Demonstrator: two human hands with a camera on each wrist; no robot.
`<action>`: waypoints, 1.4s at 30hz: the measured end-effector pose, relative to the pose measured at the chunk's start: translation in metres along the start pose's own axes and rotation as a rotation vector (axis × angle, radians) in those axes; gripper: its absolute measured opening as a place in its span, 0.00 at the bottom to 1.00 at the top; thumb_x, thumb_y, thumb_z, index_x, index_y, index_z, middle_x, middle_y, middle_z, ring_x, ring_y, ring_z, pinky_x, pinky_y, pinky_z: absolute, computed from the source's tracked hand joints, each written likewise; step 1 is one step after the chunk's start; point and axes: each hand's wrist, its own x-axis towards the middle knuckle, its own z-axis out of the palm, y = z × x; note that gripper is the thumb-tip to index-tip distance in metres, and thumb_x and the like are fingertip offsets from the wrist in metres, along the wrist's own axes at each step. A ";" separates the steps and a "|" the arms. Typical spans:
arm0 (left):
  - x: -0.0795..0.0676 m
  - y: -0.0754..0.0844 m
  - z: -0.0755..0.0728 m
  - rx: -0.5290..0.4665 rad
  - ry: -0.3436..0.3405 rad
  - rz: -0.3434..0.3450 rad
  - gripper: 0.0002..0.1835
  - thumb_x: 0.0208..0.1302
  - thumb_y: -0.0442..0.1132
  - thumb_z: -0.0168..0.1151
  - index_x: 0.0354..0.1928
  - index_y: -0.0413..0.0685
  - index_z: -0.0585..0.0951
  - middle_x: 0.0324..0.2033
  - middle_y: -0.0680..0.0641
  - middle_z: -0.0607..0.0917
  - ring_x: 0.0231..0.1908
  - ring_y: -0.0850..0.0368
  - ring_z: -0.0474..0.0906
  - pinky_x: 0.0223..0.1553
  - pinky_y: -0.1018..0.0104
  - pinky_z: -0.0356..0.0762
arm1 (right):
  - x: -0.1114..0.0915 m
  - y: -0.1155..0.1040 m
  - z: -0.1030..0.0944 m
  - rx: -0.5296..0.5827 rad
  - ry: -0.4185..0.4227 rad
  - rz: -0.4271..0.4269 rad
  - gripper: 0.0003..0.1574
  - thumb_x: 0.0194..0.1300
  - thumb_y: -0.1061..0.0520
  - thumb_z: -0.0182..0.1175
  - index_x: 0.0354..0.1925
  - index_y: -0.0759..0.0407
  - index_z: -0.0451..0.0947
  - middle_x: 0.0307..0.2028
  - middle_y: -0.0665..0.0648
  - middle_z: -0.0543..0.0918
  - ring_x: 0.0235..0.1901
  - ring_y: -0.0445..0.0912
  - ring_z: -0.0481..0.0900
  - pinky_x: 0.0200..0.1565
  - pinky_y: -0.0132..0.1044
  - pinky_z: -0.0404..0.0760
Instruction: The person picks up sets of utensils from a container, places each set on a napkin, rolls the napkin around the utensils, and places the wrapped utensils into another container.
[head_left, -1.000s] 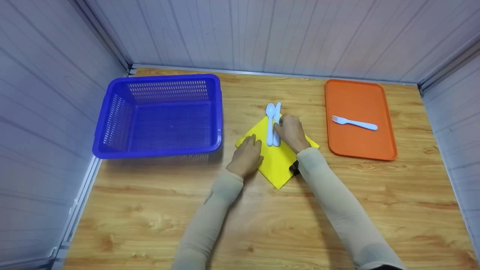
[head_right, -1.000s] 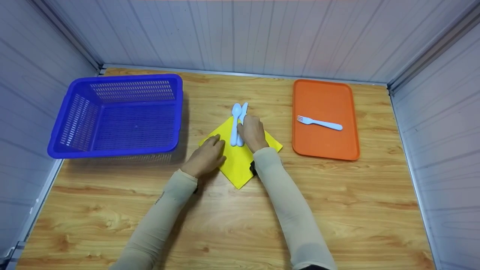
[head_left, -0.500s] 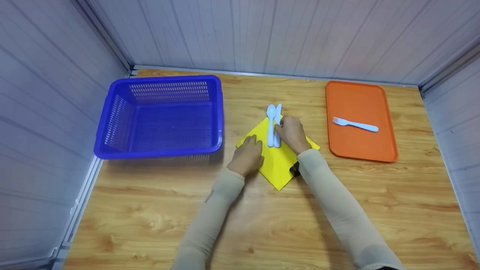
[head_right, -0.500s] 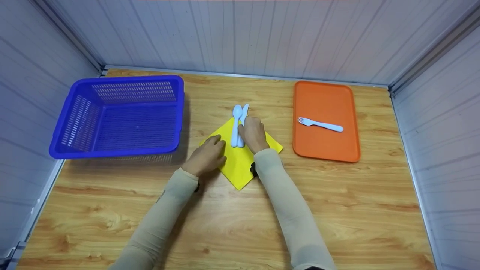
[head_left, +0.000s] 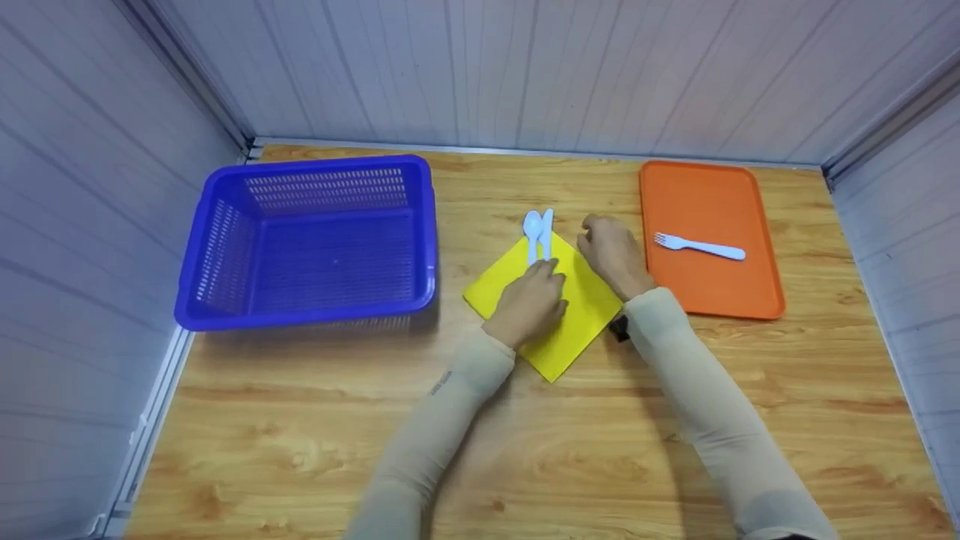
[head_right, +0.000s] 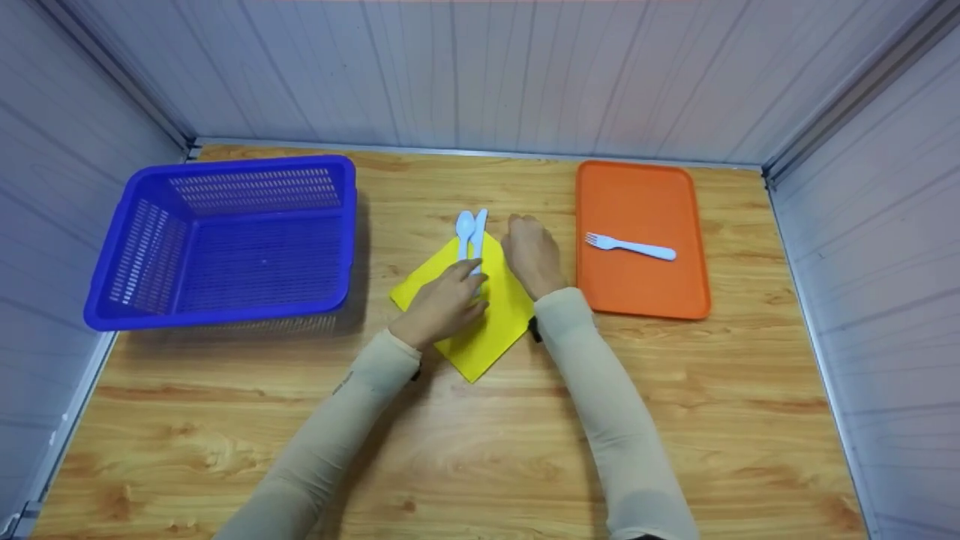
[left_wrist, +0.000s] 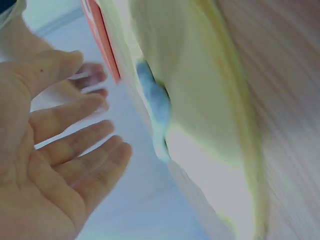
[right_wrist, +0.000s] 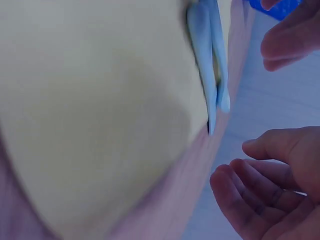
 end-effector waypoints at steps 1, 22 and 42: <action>0.004 0.006 0.001 0.004 0.006 0.024 0.24 0.73 0.47 0.57 0.64 0.41 0.77 0.69 0.41 0.70 0.69 0.48 0.65 0.64 0.58 0.69 | -0.001 0.007 -0.005 -0.017 0.010 -0.006 0.18 0.72 0.60 0.55 0.54 0.69 0.79 0.45 0.67 0.84 0.41 0.56 0.83 0.42 0.50 0.83; 0.063 0.105 0.039 0.076 -0.042 0.379 0.20 0.77 0.40 0.48 0.64 0.44 0.78 0.68 0.43 0.72 0.67 0.51 0.68 0.65 0.65 0.67 | -0.024 0.151 -0.066 -0.161 0.068 0.017 0.16 0.70 0.65 0.59 0.54 0.70 0.78 0.50 0.72 0.78 0.48 0.66 0.77 0.43 0.60 0.79; 0.070 0.114 0.050 0.104 -0.097 0.395 0.20 0.74 0.39 0.50 0.64 0.44 0.77 0.64 0.48 0.76 0.66 0.55 0.68 0.64 0.69 0.66 | -0.023 0.175 -0.054 -0.186 0.063 0.023 0.12 0.70 0.68 0.58 0.49 0.70 0.81 0.43 0.70 0.80 0.45 0.66 0.77 0.45 0.61 0.77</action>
